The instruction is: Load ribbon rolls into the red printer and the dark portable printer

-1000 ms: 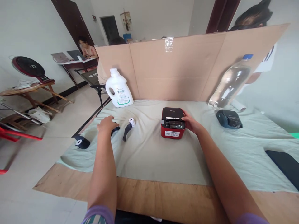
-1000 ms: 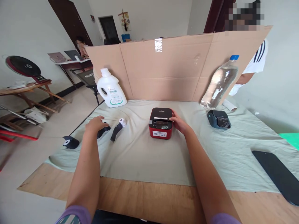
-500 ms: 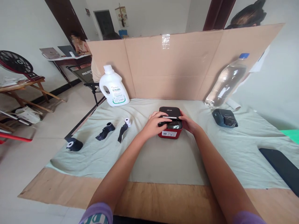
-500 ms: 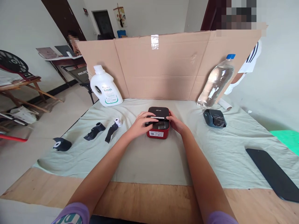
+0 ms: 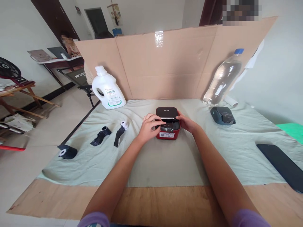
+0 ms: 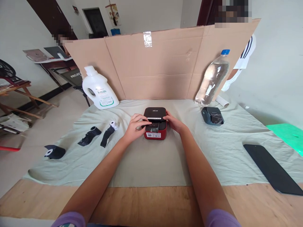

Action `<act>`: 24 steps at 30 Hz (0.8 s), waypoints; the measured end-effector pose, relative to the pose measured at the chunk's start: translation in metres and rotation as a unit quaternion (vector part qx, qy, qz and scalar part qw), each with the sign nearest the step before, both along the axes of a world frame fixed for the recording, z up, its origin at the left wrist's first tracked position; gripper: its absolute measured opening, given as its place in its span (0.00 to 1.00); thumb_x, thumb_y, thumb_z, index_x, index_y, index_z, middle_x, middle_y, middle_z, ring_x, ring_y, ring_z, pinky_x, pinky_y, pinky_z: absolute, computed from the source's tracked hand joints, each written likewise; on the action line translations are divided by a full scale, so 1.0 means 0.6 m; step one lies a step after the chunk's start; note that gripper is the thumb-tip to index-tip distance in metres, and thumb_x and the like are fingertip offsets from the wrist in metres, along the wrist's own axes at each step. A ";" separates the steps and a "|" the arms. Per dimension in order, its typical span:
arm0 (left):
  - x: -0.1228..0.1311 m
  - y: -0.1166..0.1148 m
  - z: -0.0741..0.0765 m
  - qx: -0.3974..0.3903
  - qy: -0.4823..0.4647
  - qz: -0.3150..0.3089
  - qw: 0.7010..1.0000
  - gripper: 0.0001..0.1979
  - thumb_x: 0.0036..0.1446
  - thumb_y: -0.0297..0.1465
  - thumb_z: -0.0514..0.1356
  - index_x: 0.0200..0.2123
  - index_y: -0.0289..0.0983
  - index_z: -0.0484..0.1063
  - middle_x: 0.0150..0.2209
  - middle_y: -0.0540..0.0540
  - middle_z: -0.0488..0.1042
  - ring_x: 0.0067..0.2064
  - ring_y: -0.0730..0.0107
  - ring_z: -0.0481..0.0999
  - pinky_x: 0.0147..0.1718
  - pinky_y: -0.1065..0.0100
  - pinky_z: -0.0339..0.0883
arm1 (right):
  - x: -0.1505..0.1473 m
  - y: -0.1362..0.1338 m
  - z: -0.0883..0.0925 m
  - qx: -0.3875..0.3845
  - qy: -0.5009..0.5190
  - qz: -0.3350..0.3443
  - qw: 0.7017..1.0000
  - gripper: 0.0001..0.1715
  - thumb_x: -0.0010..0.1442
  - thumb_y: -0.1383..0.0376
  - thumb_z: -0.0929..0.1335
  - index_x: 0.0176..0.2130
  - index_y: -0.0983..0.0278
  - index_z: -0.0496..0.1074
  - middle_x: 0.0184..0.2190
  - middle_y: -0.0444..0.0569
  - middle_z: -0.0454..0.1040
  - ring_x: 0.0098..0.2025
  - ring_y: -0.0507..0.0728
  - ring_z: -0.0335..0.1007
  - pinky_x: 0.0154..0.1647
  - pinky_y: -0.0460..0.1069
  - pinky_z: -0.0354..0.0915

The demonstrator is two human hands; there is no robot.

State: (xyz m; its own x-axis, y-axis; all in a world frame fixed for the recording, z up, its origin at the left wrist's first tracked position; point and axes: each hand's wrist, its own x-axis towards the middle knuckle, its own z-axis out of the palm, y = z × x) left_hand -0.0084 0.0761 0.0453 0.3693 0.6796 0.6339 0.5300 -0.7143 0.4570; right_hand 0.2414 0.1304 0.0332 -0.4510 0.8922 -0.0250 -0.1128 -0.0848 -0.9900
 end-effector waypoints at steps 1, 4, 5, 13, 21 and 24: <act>0.000 -0.001 0.000 -0.003 -0.003 -0.007 1.000 0.15 0.59 0.26 0.60 0.45 0.49 0.82 0.48 0.46 0.77 0.54 0.58 0.69 0.58 0.55 0.60 | 0.000 -0.001 0.001 -0.002 0.003 0.002 1.000 0.30 0.54 0.57 0.69 0.57 0.49 0.67 0.52 0.42 0.76 0.57 0.62 0.69 0.60 0.60 0.64; -0.001 0.001 -0.001 -0.042 -0.040 -0.005 0.998 0.19 0.61 0.29 0.58 0.53 0.48 0.77 0.54 0.45 0.73 0.59 0.58 0.67 0.62 0.54 0.58 | 0.001 -0.001 0.001 -0.005 0.005 0.007 1.000 0.31 0.54 0.58 0.69 0.57 0.48 0.67 0.52 0.41 0.76 0.57 0.62 0.68 0.60 0.60 0.64; 0.000 0.004 -0.004 -0.065 -0.067 0.006 0.996 0.20 0.61 0.30 0.57 0.56 0.47 0.75 0.56 0.44 0.71 0.60 0.58 0.65 0.63 0.55 0.57 | 0.001 0.000 0.001 -0.004 0.005 0.007 1.000 0.31 0.54 0.58 0.69 0.57 0.49 0.67 0.52 0.41 0.76 0.57 0.62 0.68 0.60 0.60 0.65; 0.025 0.022 -0.026 -0.423 -0.369 0.051 0.826 0.30 0.59 0.34 0.54 0.66 0.45 0.62 0.64 0.45 0.66 0.62 0.61 0.69 0.56 0.63 0.66 | 0.000 -0.002 0.000 0.000 0.014 0.003 1.000 0.32 0.52 0.58 0.70 0.57 0.48 0.67 0.53 0.42 0.75 0.58 0.63 0.68 0.60 0.61 0.65; 0.037 0.017 0.004 -0.460 -0.381 0.071 0.799 0.27 0.52 0.35 0.58 0.57 0.44 0.69 0.60 0.47 0.73 0.57 0.60 0.74 0.49 0.64 0.70 | -0.001 -0.003 0.006 -0.018 0.015 0.006 1.000 0.32 0.52 0.60 0.70 0.57 0.49 0.66 0.52 0.42 0.75 0.55 0.62 0.69 0.57 0.59 0.67; 0.041 0.017 0.008 -0.457 -0.378 0.072 0.802 0.26 0.51 0.36 0.58 0.55 0.43 0.70 0.58 0.47 0.74 0.56 0.60 0.74 0.48 0.64 0.70 | 0.001 0.002 0.001 -0.016 0.014 0.009 1.000 0.32 0.52 0.60 0.70 0.56 0.49 0.66 0.53 0.42 0.74 0.54 0.62 0.70 0.55 0.59 0.68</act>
